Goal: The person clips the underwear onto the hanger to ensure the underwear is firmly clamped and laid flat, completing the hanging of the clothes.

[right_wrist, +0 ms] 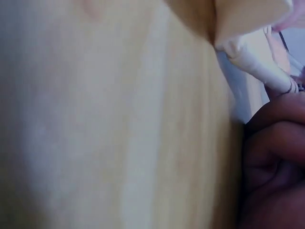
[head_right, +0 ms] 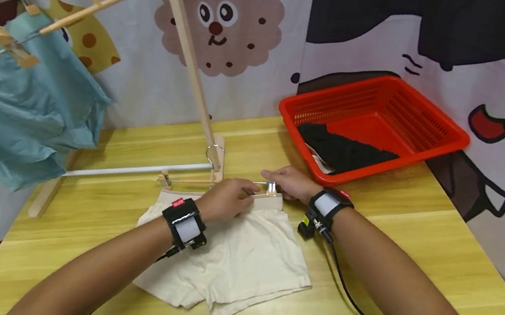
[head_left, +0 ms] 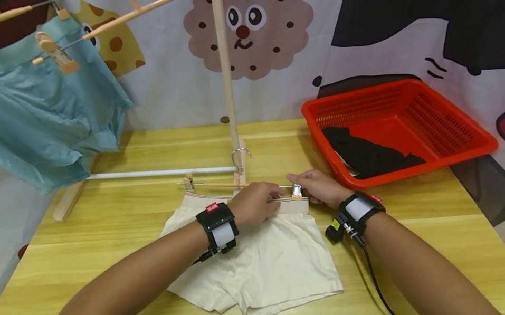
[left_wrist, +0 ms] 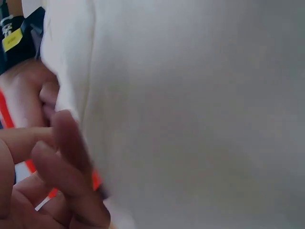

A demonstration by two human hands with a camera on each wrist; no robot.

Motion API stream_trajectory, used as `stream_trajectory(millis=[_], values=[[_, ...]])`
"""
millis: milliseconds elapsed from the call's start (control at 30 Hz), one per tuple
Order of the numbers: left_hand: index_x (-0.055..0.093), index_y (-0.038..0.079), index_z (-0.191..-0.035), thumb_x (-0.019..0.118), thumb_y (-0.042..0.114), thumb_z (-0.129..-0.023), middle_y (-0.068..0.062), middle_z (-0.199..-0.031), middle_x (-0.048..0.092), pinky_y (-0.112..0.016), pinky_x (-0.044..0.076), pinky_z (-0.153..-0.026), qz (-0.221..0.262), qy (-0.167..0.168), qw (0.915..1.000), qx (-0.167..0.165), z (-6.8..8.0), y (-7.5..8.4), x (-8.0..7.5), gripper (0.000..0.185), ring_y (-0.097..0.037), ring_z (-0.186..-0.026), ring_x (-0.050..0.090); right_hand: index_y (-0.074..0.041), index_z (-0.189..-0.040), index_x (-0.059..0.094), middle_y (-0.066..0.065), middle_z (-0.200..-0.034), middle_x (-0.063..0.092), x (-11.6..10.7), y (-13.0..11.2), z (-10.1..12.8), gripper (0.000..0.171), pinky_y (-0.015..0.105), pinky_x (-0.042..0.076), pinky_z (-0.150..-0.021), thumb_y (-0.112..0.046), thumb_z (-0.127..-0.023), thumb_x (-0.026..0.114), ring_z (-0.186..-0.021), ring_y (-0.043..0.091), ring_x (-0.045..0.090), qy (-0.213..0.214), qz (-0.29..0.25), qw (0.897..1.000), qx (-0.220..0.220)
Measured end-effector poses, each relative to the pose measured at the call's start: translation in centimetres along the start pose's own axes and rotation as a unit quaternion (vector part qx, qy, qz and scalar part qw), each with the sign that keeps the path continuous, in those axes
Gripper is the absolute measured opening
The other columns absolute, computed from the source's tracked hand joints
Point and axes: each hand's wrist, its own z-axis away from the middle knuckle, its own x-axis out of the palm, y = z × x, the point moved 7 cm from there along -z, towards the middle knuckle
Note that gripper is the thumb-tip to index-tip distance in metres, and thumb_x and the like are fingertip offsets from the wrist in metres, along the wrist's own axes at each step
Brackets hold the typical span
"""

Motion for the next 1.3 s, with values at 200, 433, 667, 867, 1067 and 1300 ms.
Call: stream_trajectory(millis=[200,433,667,867,1067,1300], values=[[0.068,0.01,-0.125,0.063,0.021,-0.099,-0.006,-0.119,0.071,-0.035,0.056,-0.081,-0.006,0.046,0.9984,-0.034,4.4,-2.7,-3.5,0.028,-0.019,-0.095,0.071,-0.007,-0.074,0.053,-0.004,-0.05,0.037,0.0,-0.2,0.4,0.049,0.026,0.038,-0.045,-0.049,-0.101,0.053,-0.042,0.015,0.041,0.027,0.051,0.998,0.003],[0.07,0.008,-0.112,0.061,0.021,-0.1,-0.008,-0.101,0.069,-0.03,0.048,-0.05,-0.003,0.085,0.9907,-0.106,9.3,-8.3,-7.6,0.02,-0.015,-0.056,0.064,-0.009,-0.085,0.057,0.001,-0.05,0.046,-0.4,-0.2,1.0,0.046,0.031,0.04,-0.042,-0.053,-0.1,0.053,-0.039,0.02,0.049,0.08,0.151,0.985,0.006],[0.069,0.007,-0.107,0.061,0.021,-0.1,-0.009,-0.094,0.068,-0.029,0.049,-0.053,-0.03,0.095,0.9836,-0.15,11.1,-12.5,-9.7,0.018,-0.013,-0.058,0.061,-0.009,-0.102,0.055,0.004,-0.052,0.052,-0.2,-0.7,2.0,0.036,0.034,0.044,-0.041,-0.045,-0.101,0.055,-0.038,0.024,0.054,0.101,0.21,0.973,0.002],[0.067,0.005,-0.102,0.067,0.025,-0.097,-0.008,-0.084,0.067,-0.03,0.048,-0.056,-0.037,0.08,0.9804,-0.176,11.4,-14.2,-10.0,0.021,-0.014,-0.061,0.06,-0.008,-0.104,0.05,0.004,-0.062,0.053,0.6,-1.5,2.3,0.037,0.032,0.044,-0.046,-0.044,-0.101,0.056,-0.044,0.022,0.052,0.083,0.238,0.968,0.004],[0.06,0.007,-0.105,0.068,0.03,-0.096,-0.007,-0.083,0.064,-0.03,0.044,-0.055,-0.047,0.069,0.9785,-0.188,11.0,-14.9,-9.9,0.026,-0.016,-0.061,0.058,-0.009,-0.105,0.05,0.002,-0.066,0.049,0.7,-1.5,2.4,0.035,0.028,0.039,-0.049,-0.043,-0.102,0.056,-0.05,0.019,0.048,0.086,0.282,0.956,0.013],[0.056,0.006,-0.115,0.066,0.03,-0.097,-0.006,-0.075,0.056,-0.03,0.04,-0.054,-0.049,0.042,0.9789,-0.194,10.4,-15.3,-9.5,0.032,-0.018,-0.057,0.052,-0.006,-0.111,0.049,0.004,-0.069,0.052,1.0,-1.8,2.8,0.039,0.028,0.041,-0.049,-0.041,-0.1,0.06,-0.052,0.019,0.05,0.108,0.3,0.948,0.013]])
